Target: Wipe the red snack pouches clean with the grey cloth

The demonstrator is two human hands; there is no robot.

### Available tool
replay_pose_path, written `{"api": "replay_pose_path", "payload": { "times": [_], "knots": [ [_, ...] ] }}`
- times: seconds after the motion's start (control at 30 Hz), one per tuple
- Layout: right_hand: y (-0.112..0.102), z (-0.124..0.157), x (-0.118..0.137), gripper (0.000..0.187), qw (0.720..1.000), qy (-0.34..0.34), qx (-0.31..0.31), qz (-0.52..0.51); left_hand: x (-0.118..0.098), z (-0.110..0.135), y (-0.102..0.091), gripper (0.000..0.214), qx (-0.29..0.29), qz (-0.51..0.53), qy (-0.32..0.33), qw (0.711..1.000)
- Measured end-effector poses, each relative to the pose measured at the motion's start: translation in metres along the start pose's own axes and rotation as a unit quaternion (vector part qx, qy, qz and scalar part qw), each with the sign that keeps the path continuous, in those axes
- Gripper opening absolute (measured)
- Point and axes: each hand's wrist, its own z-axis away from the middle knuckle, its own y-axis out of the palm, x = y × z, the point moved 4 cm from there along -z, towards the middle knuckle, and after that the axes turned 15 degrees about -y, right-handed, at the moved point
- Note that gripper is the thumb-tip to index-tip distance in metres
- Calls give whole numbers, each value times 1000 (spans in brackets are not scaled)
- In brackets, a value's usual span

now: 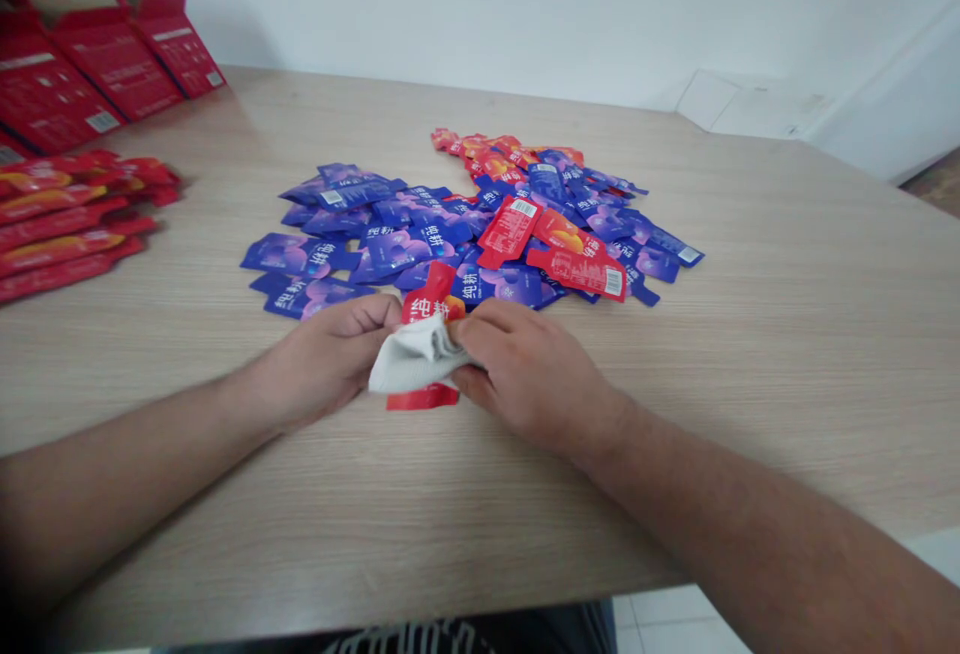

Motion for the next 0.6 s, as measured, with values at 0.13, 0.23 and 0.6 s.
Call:
{"api": "replay_pose_path", "payload": {
  "times": [0.13, 0.23, 0.6],
  "knots": [
    [0, 0, -1, 11, 1000, -6, 2, -18, 0, 1, 0, 24, -3, 5, -4, 1000],
    [4, -1, 4, 11, 997, -47, 37, -44, 0, 1, 0, 26, -6, -8, -1, 1000],
    [3, 0, 1, 13, 998, -35, 38, -46, 0, 1, 2, 25, 2, 16, -12, 1000]
  ]
}}
